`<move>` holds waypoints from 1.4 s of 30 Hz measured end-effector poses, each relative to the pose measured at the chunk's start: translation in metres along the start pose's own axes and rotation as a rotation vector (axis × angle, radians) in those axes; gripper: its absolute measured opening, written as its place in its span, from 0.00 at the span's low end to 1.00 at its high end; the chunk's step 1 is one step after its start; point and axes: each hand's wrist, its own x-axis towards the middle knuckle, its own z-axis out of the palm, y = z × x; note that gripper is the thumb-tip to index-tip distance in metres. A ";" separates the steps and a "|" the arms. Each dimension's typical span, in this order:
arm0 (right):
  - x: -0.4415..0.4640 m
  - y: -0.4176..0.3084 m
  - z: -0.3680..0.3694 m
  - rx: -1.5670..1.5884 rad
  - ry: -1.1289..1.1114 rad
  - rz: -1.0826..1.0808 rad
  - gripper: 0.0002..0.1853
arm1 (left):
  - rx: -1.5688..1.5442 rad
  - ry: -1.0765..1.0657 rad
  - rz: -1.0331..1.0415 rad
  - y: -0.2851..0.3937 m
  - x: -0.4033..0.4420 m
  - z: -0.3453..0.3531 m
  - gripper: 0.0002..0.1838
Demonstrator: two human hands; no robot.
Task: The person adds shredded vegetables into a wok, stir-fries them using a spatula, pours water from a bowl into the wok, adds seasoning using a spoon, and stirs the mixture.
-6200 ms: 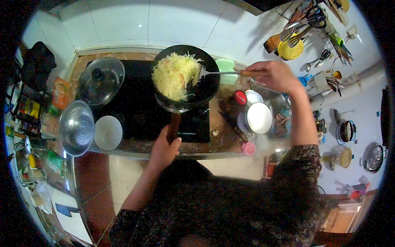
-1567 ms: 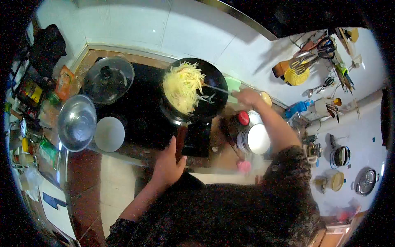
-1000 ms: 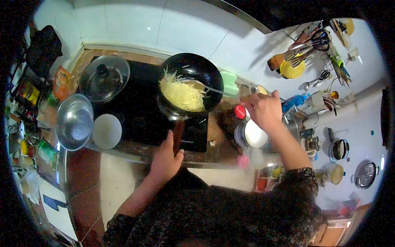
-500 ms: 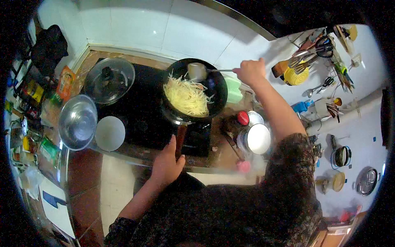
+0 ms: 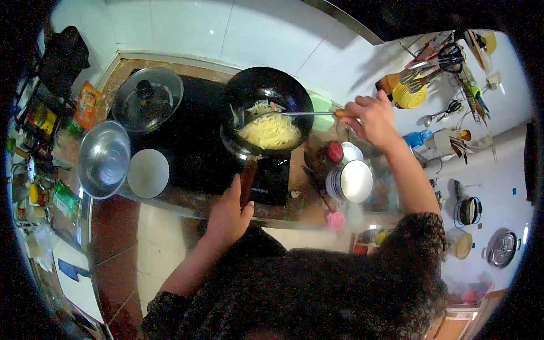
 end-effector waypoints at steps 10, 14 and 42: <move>-0.068 -0.014 -0.049 -0.111 -0.105 0.286 0.10 | 0.028 0.064 0.056 -0.003 0.000 0.001 0.37; -0.061 -0.017 -0.081 -0.163 -0.223 0.289 0.11 | 0.046 0.113 0.116 -0.010 0.000 0.005 0.38; -0.002 0.006 0.149 0.117 -0.663 0.282 0.20 | 0.017 -0.028 -0.011 0.007 -0.002 -0.010 0.39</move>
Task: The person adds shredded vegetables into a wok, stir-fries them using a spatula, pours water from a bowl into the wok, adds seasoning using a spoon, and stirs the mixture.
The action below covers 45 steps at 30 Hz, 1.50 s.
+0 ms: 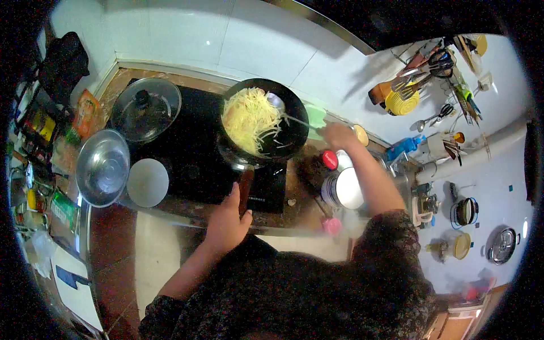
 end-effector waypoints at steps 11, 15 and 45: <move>-0.085 -0.063 -0.083 0.205 0.204 0.149 0.23 | -0.004 -0.005 0.022 -0.003 0.001 0.003 0.39; -0.133 -0.074 -0.095 0.023 0.286 0.085 0.18 | 0.024 0.080 0.114 -0.009 0.000 0.008 0.40; -0.135 -0.045 -0.102 0.201 0.253 0.351 0.15 | -0.040 0.008 0.018 -0.003 -0.007 -0.003 0.36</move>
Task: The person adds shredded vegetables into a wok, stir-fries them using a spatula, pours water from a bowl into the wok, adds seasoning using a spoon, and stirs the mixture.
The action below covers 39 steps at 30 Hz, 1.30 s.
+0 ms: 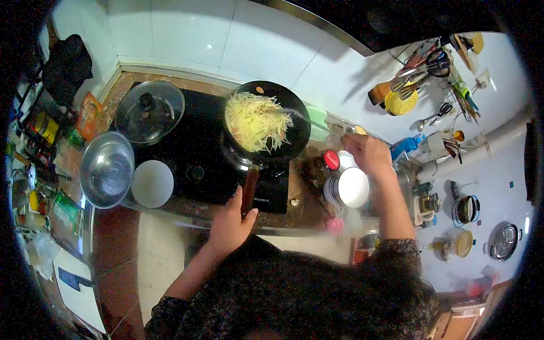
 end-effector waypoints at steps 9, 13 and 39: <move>0.065 -0.041 0.101 0.342 0.132 -0.123 0.13 | 0.136 0.183 0.162 -0.019 0.003 0.017 0.36; 0.052 -0.035 0.100 0.386 0.084 -0.316 0.18 | 0.130 0.170 0.110 -0.014 0.002 0.018 0.36; 0.000 0.011 0.139 1.171 0.027 0.048 0.19 | -0.272 0.540 -0.166 -0.070 -0.053 -0.012 0.26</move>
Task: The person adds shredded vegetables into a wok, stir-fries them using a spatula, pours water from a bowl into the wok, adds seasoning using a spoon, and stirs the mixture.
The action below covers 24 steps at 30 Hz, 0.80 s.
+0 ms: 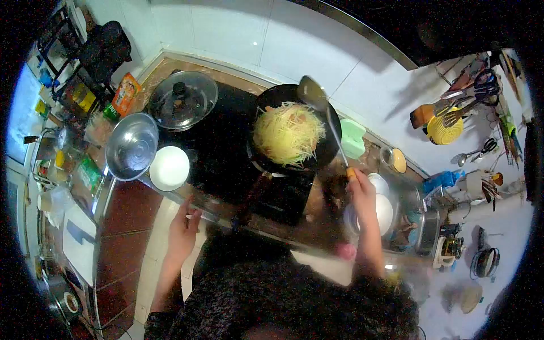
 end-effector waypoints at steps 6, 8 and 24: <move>-0.045 0.002 0.026 0.030 0.221 0.043 0.16 | -0.024 0.019 0.019 -0.012 0.016 -0.032 0.26; -0.052 -0.020 0.025 -0.248 0.197 0.112 0.17 | 0.040 -0.003 0.132 -0.034 0.023 -0.041 0.27; -0.126 -0.140 0.126 0.678 0.347 0.462 0.14 | 0.094 -0.036 0.134 -0.046 0.049 -0.212 0.29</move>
